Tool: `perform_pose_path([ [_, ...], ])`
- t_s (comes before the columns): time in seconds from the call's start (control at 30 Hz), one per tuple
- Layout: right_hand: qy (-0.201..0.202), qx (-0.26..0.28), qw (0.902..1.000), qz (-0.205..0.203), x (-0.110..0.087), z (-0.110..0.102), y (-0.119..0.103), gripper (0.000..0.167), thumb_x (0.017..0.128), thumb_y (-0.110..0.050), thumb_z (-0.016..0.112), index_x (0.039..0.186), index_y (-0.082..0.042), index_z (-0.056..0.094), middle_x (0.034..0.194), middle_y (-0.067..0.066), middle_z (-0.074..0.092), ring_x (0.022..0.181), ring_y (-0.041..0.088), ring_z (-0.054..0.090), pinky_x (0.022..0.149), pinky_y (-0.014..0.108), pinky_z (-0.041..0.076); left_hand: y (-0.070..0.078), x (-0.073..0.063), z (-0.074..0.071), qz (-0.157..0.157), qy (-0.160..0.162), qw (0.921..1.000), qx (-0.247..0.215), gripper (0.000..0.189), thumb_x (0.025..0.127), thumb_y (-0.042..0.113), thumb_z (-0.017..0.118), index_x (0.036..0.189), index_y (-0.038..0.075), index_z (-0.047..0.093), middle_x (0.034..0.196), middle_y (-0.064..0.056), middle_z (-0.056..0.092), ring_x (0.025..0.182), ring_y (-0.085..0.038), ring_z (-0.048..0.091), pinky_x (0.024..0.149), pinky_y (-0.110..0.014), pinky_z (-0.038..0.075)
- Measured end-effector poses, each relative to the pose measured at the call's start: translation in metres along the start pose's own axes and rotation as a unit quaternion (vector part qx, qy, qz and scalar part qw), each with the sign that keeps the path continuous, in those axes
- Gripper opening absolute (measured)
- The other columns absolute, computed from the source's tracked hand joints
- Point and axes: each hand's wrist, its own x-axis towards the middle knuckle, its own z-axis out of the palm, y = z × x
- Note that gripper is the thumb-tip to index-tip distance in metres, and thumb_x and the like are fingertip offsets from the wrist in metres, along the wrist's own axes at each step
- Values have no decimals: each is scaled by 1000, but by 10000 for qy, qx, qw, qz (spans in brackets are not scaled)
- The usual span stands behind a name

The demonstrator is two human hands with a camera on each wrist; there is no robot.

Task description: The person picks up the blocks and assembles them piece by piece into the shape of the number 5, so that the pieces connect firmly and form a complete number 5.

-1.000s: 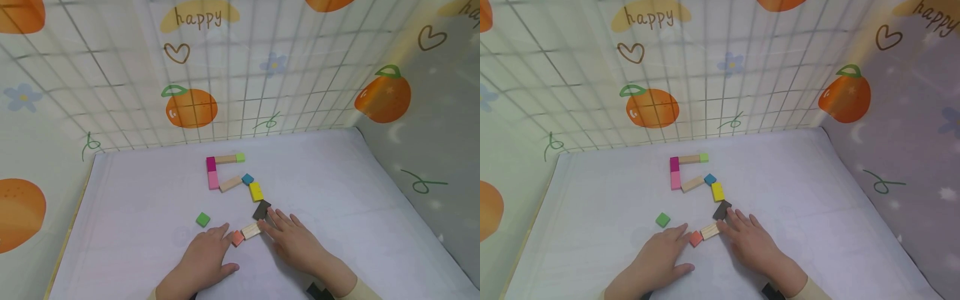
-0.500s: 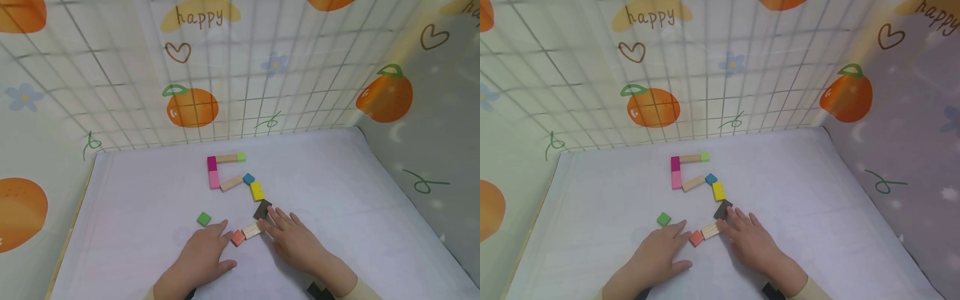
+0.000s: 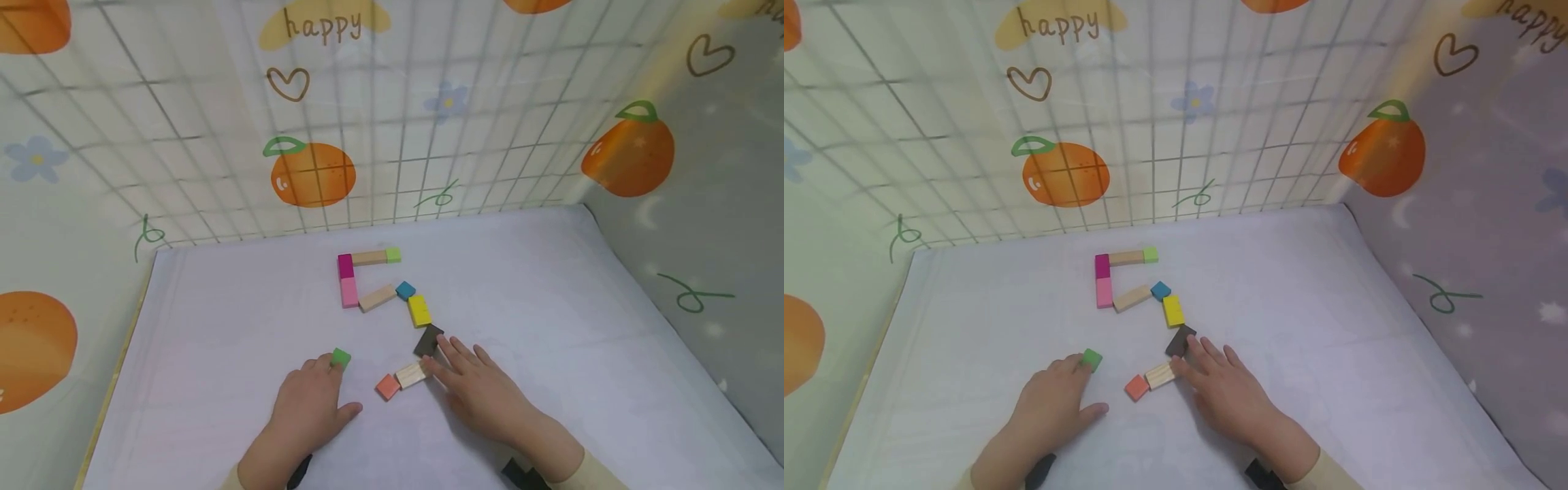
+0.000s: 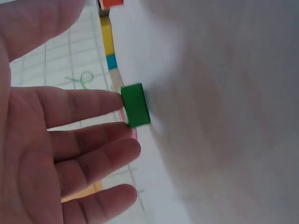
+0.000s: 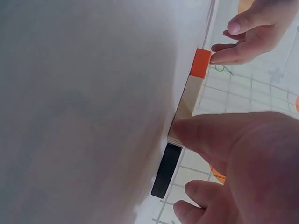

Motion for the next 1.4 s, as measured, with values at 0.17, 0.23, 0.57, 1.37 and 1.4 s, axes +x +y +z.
perform_pose_path([
  [0.17, -68, 24, 9999, 74, 0, 1, 0, 66, 90, -27, 75, 151, -31, 48, 164, 10, 33, 151, 35, 33, 114, 64, 34, 9, 1, 2, 249, -125, 9995, -158, 70, 78, 63, 77, 124, 11, 69, 116, -7, 64, 92, -19, 60, 75, -37, 55],
  [0.23, -101, 11, 9999, 102, 1, 1, 0, 67, 91, -28, 75, 151, -32, 47, 165, 10, 32, 151, 34, 32, 115, 63, 34, 12, 1, 2, 295, -210, 9991, -227, 68, 78, 63, 77, 124, 12, 70, 113, -5, 63, 90, -17, 58, 72, -34, 54],
  [0.57, -38, -59, 10000, 67, 2, 2, 1, 66, 91, -29, 75, 151, -31, 48, 164, 10, 33, 151, 34, 33, 115, 63, 34, 17, 1, 7, 540, -315, 9975, -339, 69, 80, 63, 75, 129, 15, 68, 115, -2, 61, 94, -16, 56, 73, -33, 52],
  [1.37, -50, 3, 9999, 110, 1, 3, 0, 68, 90, -29, 75, 152, -30, 46, 164, 11, 33, 151, 35, 33, 115, 64, 34, 25, -3, 8, 545, -627, 9961, -313, 76, 82, 67, 71, 139, 19, 61, 146, -9, 51, 122, -23, 55, 94, -43, 54],
  [1.4, -51, -6, 9999, 119, 1, 3, 0, 68, 90, -29, 75, 152, -30, 46, 164, 11, 33, 151, 35, 33, 115, 64, 34, 25, -3, 7, 535, -648, 9959, -330, 76, 82, 67, 71, 140, 19, 61, 150, -10, 48, 128, -25, 53, 98, -46, 53],
])
